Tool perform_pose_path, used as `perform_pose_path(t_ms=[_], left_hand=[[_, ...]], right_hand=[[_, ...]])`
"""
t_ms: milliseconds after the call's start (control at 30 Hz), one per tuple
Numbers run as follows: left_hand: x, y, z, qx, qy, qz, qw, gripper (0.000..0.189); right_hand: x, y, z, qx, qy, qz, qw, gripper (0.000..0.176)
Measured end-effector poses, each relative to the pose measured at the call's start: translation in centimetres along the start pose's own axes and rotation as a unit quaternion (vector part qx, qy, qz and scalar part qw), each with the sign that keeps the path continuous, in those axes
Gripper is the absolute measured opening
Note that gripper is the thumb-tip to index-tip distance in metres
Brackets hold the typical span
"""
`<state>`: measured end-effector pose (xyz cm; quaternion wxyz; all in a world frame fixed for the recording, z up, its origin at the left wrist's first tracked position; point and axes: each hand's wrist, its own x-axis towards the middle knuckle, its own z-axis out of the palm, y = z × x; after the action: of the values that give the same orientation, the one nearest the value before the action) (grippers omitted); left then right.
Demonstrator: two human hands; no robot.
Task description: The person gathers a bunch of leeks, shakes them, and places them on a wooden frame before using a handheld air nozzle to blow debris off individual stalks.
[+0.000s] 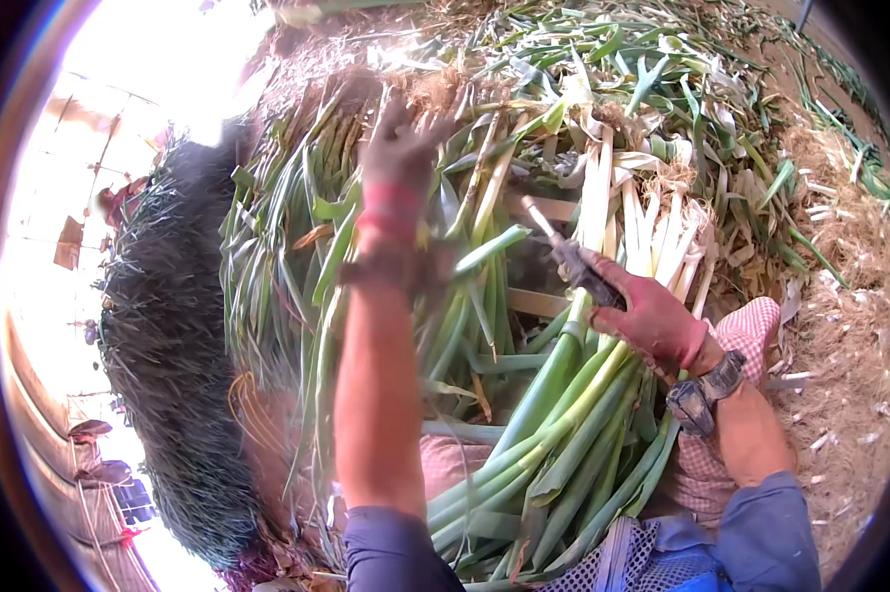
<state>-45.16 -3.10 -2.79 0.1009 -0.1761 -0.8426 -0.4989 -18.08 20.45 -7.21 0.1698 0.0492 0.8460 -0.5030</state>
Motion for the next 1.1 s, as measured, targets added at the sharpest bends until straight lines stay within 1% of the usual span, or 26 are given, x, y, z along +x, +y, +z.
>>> perform_pose_path(t_ms=[33,67,100,133,167,200,233,267,300,333,367,433,467,500,567,600,633,700,733,767,867,900,967,1033,1067,1100], left_hand=[[-2.7,-2.6,1.1,-0.101,-0.009,-0.183,0.978,0.028],[-5.1,-6.0,1.5,0.074,-0.075,-0.115,0.988,0.026],[-7.4,-5.6,1.2,0.209,-0.131,-0.108,0.963,0.030],[-9.3,-7.2,1.6,0.265,-0.123,-0.130,0.947,0.034],[-10.1,-5.9,1.2,0.338,-0.183,-0.188,0.904,0.036],[-10.9,-6.1,1.3,0.383,-0.178,-0.150,0.894,0.039],[-11.1,-5.8,1.5,0.426,-0.172,-0.109,0.881,0.041],[-10.8,-5.7,1.6,0.425,-0.171,-0.108,0.882,0.041],[-10.7,-5.6,1.6,0.417,-0.188,-0.146,0.877,0.040],[-10.6,-5.6,1.7,0.408,-0.206,-0.184,0.871,0.040],[-10.5,-5.7,1.6,0.407,-0.206,-0.184,0.871,0.040],[-10.3,-5.9,1.3,0.402,-0.216,-0.221,0.862,0.039],[-10.4,-6.0,1.3,0.401,-0.216,-0.221,0.862,0.039],[-10.6,-6.1,1.2,0.392,-0.214,-0.222,0.867,0.039],[-10.7,-5.9,1.0,0.381,-0.210,-0.222,0.872,0.039],[-10.8,-5.7,0.9,0.379,-0.211,-0.223,0.873,0.039],[-10.9,-5.6,0.9,0.377,-0.212,-0.223,0.873,0.040],[-11.2,-6.2,0.8,0.360,-0.215,-0.216,0.882,0.040],[-11.4,-6.4,0.7,0.345,-0.217,-0.211,0.889,0.039],[-11.7,-6.2,0.7,0.344,-0.218,-0.210,0.889,0.039],[-12.8,-5.9,0.5,0.299,-0.212,-0.223,0.903,0.035],[-13.2,-5.8,0.5,0.299,-0.211,-0.223,0.904,0.035],[-13.7,-5.5,0.6,0.308,-0.216,-0.213,0.902,0.035],[-14.0,-5.4,0.9,0.313,-0.219,-0.218,0.898,0.036],[-14.2,-5.5,0.9,0.313,-0.218,-0.205,0.901,0.037],[-14.4,-5.6,1.0,0.314,-0.215,-0.192,0.904,0.038]], right_hand=[[-0.1,-0.1,0.1,0.027,-0.040,-0.033,0.998,0.086],[0.0,0.5,0.6,-0.007,-0.053,-0.066,0.996,0.086],[0.1,-0.3,0.5,-0.007,-0.054,-0.065,0.996,0.086],[0.3,-1.7,0.4,-0.039,-0.062,-0.026,0.997,0.087],[0.6,-2.6,0.5,-0.071,-0.071,0.013,0.995,0.088],[1.4,-2.2,1.1,-0.048,-0.043,0.013,0.998,0.090],[1.8,-2.2,1.5,-0.049,-0.042,0.013,0.998,0.090],[2.2,-2.2,1.8,-0.053,-0.070,-0.024,0.996,0.089],[2.6,-2.1,2.4,-0.057,-0.100,-0.061,0.991,0.088],[3.1,-2.3,3.5,-0.096,-0.064,-0.113,0.987,0.089],[3.5,-2.5,3.7,-0.095,-0.064,-0.112,0.987,0.089],[4.8,-3.4,3.6,-0.074,-0.055,-0.011,0.996,0.088],[5.5,-3.4,3.6,-0.067,-0.037,0.002,0.997,0.087],[6.4,-2.9,3.8,-0.069,-0.037,0.002,0.997,0.087],[8.0,-3.0,3.6,-0.073,0.008,-0.045,0.996,0.086],[8.6,-3.0,3.1,-0.084,-0.007,-0.002,0.996,0.086],[9.6,-2.8,2.8,-0.085,-0.006,-0.001,0.996,0.086],[12.2,-1.7,2.6,-0.103,0.043,-0.015,0.994,0.086],[13.7,-1.1,2.3,-0.086,0.047,-0.022,0.995,0.087],[12.9,-4.6,0.3,-0.069,-0.013,0.072,0.995,0.089],[16.6,-2.8,-0.1,-0.101,0.068,0.018,0.992,0.089],[17.5,-2.6,-0.5,-0.090,0.055,0.022,0.994,0.088],[18.2,-2.2,-0.6,-0.116,0.059,0.012,0.991,0.089],[17.0,-1.3,-0.7,-0.116,0.006,0.011,0.993,0.088],[16.1,-1.6,-0.4,-0.134,0.020,0.002,0.991,0.088],[14.4,-1.6,-0.5,-0.133,0.014,0.025,0.991,0.088]])
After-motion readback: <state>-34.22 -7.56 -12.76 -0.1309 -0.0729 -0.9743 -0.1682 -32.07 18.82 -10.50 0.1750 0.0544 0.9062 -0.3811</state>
